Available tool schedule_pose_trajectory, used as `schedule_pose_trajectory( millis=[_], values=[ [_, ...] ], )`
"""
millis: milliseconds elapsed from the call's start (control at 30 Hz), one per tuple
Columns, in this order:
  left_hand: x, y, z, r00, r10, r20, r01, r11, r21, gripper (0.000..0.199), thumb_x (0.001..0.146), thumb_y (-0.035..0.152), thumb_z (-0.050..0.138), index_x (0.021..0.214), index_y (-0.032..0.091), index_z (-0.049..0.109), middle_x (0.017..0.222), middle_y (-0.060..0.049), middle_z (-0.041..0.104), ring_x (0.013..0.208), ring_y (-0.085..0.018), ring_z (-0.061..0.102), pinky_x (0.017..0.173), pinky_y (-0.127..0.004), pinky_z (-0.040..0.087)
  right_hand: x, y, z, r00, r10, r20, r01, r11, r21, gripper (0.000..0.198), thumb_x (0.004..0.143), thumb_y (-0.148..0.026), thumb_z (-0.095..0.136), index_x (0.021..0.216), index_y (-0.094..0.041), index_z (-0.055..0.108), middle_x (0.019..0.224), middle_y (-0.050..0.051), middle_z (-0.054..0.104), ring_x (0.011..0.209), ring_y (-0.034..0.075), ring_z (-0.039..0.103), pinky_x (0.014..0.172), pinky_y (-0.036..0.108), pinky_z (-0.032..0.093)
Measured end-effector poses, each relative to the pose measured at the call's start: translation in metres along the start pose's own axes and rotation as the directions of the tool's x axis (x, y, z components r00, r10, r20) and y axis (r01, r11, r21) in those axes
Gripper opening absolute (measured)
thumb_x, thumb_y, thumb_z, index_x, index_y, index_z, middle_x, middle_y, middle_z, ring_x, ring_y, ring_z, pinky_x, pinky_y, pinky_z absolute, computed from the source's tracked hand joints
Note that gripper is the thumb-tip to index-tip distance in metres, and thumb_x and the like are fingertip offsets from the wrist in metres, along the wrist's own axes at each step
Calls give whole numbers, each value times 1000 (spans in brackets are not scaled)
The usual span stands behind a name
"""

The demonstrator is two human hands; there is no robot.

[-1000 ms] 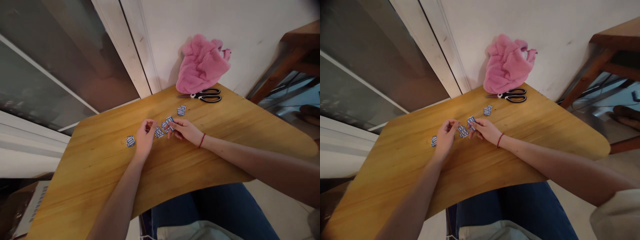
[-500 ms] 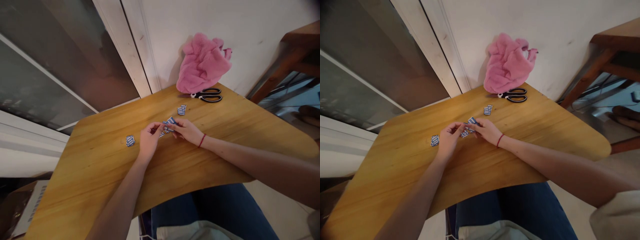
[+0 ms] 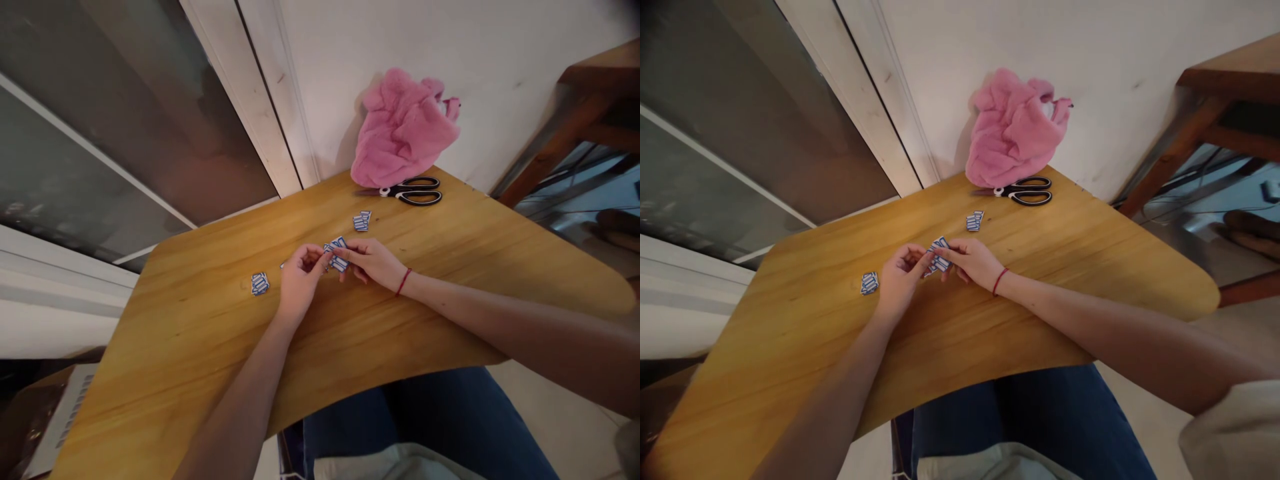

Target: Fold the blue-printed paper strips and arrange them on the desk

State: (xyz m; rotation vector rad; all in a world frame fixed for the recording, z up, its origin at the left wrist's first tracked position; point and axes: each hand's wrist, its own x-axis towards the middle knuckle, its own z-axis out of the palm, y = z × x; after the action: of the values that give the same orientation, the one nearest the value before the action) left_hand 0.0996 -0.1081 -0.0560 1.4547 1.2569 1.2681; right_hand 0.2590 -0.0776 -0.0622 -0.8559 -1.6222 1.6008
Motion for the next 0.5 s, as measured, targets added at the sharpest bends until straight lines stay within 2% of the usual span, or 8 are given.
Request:
schedule_pose_trajectory(
  millis=[133,233,500],
  values=[
    [-3,0,5,1000,24,-16,-24,1000,3,19,77,34,67,79,18,55,67,2,56,58,-8,50,55,-22,39,-4,-1,5,999,-12,-39,8,994,-105,36,95,-44,35,77,-16,50,46,-4,50,34,4,38,34,15,27],
    [-4,1,6,999,21,-40,-20,1000,24,21,77,35,67,78,18,55,66,3,56,57,-8,49,55,-22,39,-5,1,7,1000,-20,19,23,988,-151,32,96,-40,32,81,-17,47,49,-5,48,36,4,37,35,15,28],
    [-2,-4,7,996,47,-75,-38,993,112,27,79,39,65,69,18,51,58,4,50,54,-9,44,54,-22,36,-7,5,14,998,30,46,-31,999,23,27,97,-37,28,89,-17,45,51,-5,50,35,5,37,35,16,28]
  ],
)
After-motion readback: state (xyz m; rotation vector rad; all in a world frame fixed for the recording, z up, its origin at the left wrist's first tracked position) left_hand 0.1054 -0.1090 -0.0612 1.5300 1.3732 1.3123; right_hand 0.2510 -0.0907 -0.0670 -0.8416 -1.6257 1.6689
